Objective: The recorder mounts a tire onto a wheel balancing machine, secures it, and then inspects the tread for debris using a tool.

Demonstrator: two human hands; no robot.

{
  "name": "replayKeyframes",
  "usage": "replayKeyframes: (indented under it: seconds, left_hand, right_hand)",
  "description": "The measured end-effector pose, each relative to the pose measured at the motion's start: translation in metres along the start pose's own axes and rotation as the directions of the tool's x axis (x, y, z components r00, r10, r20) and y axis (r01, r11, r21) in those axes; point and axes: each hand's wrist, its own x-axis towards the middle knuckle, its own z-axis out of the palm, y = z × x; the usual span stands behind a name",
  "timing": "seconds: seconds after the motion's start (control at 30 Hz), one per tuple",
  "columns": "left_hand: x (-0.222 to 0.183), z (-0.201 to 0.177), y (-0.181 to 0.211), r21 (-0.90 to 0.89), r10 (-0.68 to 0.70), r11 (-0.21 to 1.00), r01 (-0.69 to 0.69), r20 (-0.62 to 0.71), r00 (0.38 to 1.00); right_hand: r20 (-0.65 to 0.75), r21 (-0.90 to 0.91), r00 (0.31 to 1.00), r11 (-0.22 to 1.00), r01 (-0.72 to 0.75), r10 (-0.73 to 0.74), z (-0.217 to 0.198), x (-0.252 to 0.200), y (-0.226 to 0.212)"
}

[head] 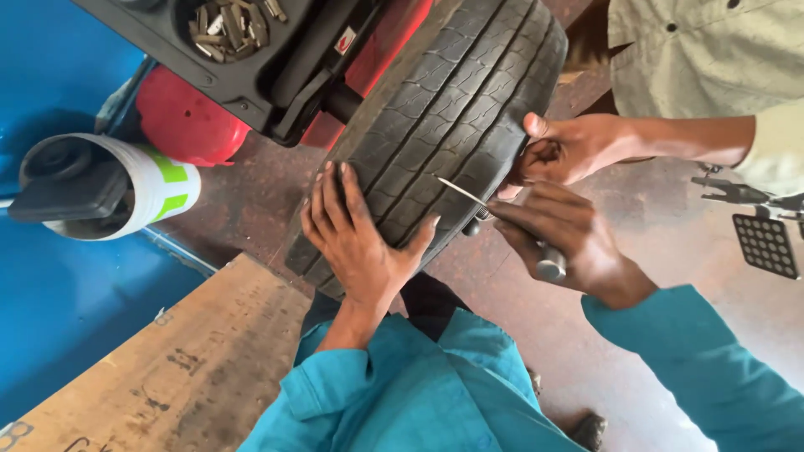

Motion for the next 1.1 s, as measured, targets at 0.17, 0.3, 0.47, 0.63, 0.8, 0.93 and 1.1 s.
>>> replayKeyframes:
  seconds: [0.17, 0.3, 0.47, 0.63, 0.8, 0.93, 1.1]
  left_hand:
    - [-0.002, 0.001, -0.006, 0.002, -0.020, 1.000, 0.020, 0.006, 1.000]
    - [0.003, -0.005, -0.002, -0.032, -0.029, 0.999, 0.029, 0.014, 0.999]
    - [0.011, -0.005, 0.001, -0.012, -0.030, 0.999, 0.030, 0.009, 1.000]
    - [0.005, -0.002, 0.001, -0.023, -0.007, 1.000, 0.007, 0.014, 1.000]
    - [0.003, -0.002, 0.000, -0.013, 0.001, 1.000, -0.001, 0.004, 1.000]
    - [0.006, 0.001, -0.003, -0.003, 0.017, 1.000, -0.017, -0.013, 1.000]
    - [0.001, 0.002, -0.005, -0.007, 0.005, 1.000, -0.005, 0.006, 1.000]
  right_hand:
    - [0.040, 0.037, 0.999, 0.999, 0.020, -0.021, 0.008, -0.003, 0.013]
    - [0.217, -0.101, 0.976, 0.995, 0.013, 0.009, 0.000, 0.009, 0.014]
    - [0.091, 0.004, 0.970, 0.974, 0.224, -0.224, 0.019, 0.027, 0.038]
    - [0.042, 0.023, 0.996, 0.997, 0.079, -0.080, 0.024, -0.008, 0.039]
    - [-0.036, -0.058, 0.994, 0.993, -0.102, 0.100, 0.003, -0.024, 0.038]
    - [-0.034, -0.024, 0.996, 0.996, -0.089, 0.088, -0.001, -0.014, 0.042]
    - [0.076, -0.001, 0.992, 0.995, -0.100, 0.100, -0.011, -0.010, 0.045]
